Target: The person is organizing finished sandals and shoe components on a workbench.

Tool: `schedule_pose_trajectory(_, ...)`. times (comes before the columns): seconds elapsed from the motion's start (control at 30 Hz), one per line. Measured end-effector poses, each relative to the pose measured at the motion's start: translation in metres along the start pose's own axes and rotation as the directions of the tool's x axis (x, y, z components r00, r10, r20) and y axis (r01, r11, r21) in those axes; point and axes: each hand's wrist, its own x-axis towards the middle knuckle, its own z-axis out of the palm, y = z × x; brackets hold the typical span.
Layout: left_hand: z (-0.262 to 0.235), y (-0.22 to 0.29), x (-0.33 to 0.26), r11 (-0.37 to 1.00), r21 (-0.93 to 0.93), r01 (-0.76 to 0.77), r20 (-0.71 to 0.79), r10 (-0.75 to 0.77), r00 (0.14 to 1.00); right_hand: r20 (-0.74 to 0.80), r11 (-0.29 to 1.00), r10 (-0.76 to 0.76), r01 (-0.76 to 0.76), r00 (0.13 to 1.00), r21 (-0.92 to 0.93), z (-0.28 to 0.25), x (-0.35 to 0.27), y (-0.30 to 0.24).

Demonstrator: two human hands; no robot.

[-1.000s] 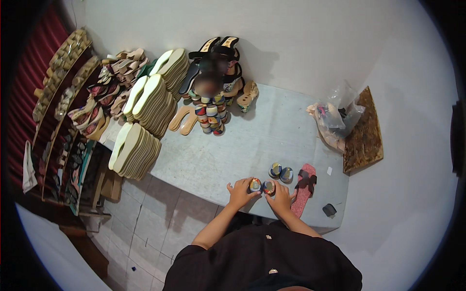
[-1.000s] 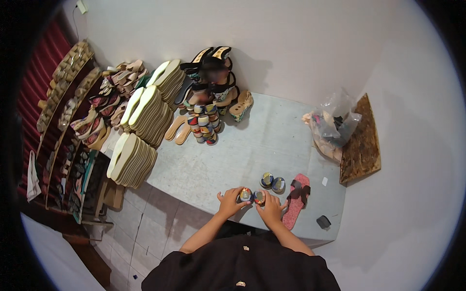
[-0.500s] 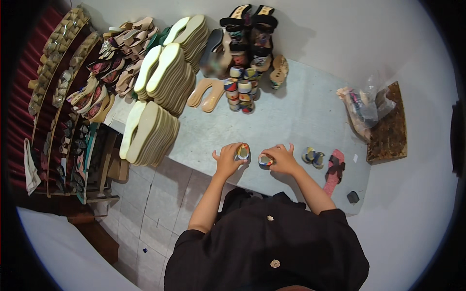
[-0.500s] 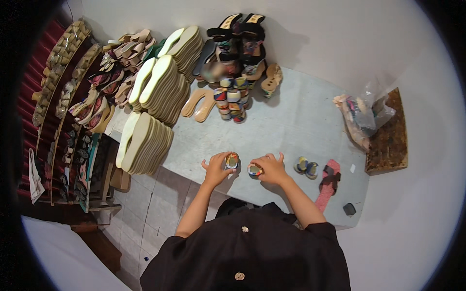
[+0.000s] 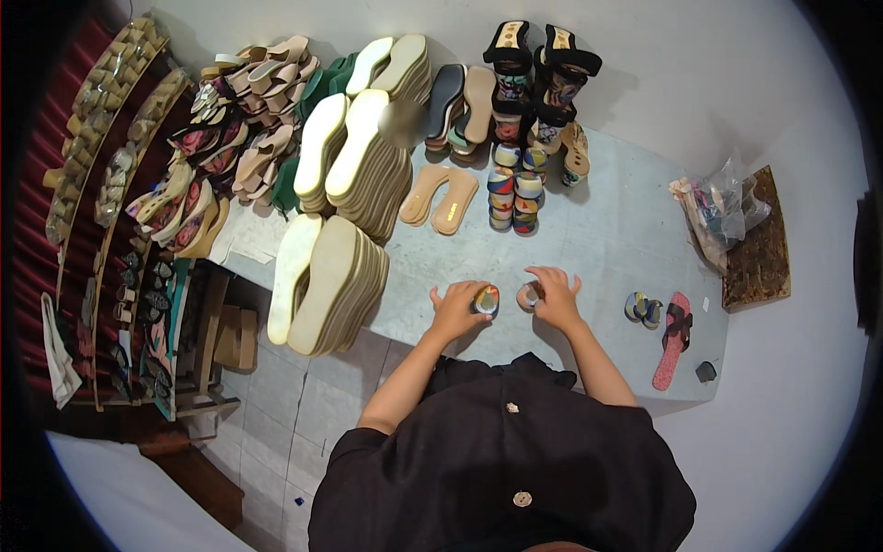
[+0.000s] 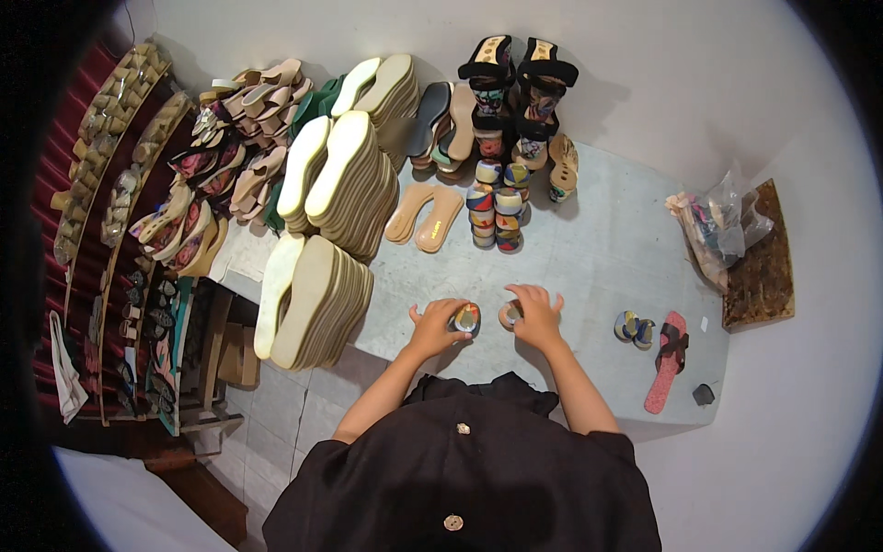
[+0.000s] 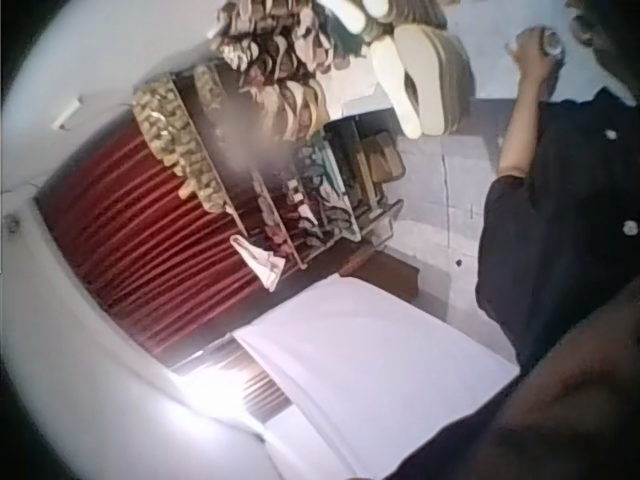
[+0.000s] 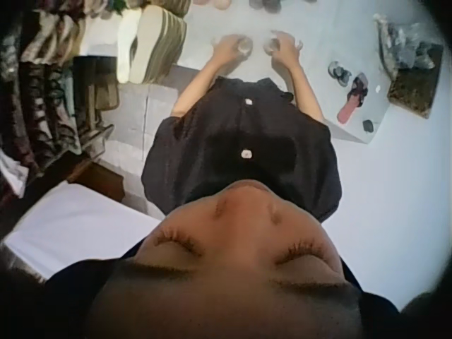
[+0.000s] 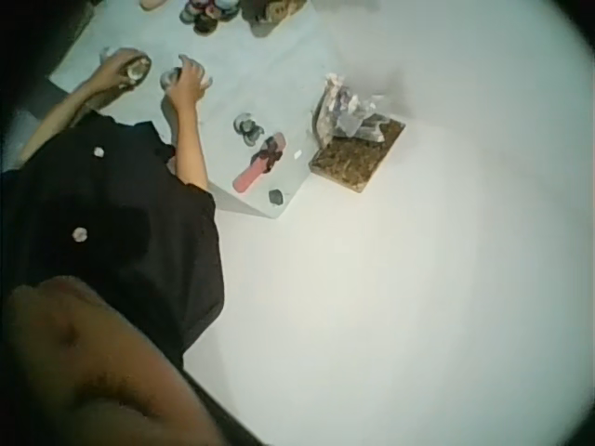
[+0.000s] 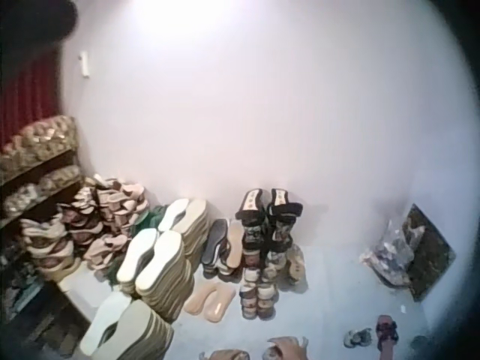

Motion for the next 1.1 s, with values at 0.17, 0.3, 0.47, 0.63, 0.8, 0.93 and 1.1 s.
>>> schedule_pose_trajectory(0.17, -0.001, -0.003, 0.008, 0.998, -0.027, -0.048, 0.009, 0.049, 0.999, -0.155, 0.937, 0.343, -0.348, 0.926, -0.003, 0.012, -0.028, -0.034)
schedule_pose_trajectory(0.3, -0.005, -0.002, 0.017, 0.998, -0.027, -0.056, 0.020, 0.057, 0.998, -0.207, 0.915, 0.391, -0.402, 0.897, -0.017, 0.031, -0.035, -0.036)
schedule_pose_trajectory(0.47, 0.000, -0.007, 0.020, 0.994, -0.048, -0.094, 0.014, 0.095, 0.995, -0.196, 0.965, 0.236, -0.253, 0.952, -0.067, 0.036, -0.020, -0.015)
schedule_pose_trajectory(0.63, 0.019, -0.017, 0.020, 0.997, -0.041, -0.069, -0.013, 0.068, 0.998, -0.163, 0.981, 0.185, -0.192, 0.969, -0.030, 0.035, -0.012, -0.017)
schedule_pose_trajectory(0.8, 0.029, -0.008, 0.009, 0.998, -0.034, -0.052, -0.107, 0.048, 0.993, -0.211, 0.955, 0.291, -0.295, 0.933, 0.015, 0.043, -0.012, -0.020)
schedule_pose_trajectory(0.93, 0.027, 0.001, 0.006, 0.994, 0.106, 0.028, -0.236, -0.003, 0.972, -0.242, 0.941, 0.323, -0.337, 0.915, -0.020, 0.039, -0.011, -0.023)
schedule_pose_trajectory(1.1, 0.027, 0.012, 0.006, 0.990, 0.102, 0.095, -0.228, -0.070, 0.971, -0.193, 0.938, 0.324, -0.341, 0.926, -0.058, 0.033, -0.017, -0.020)
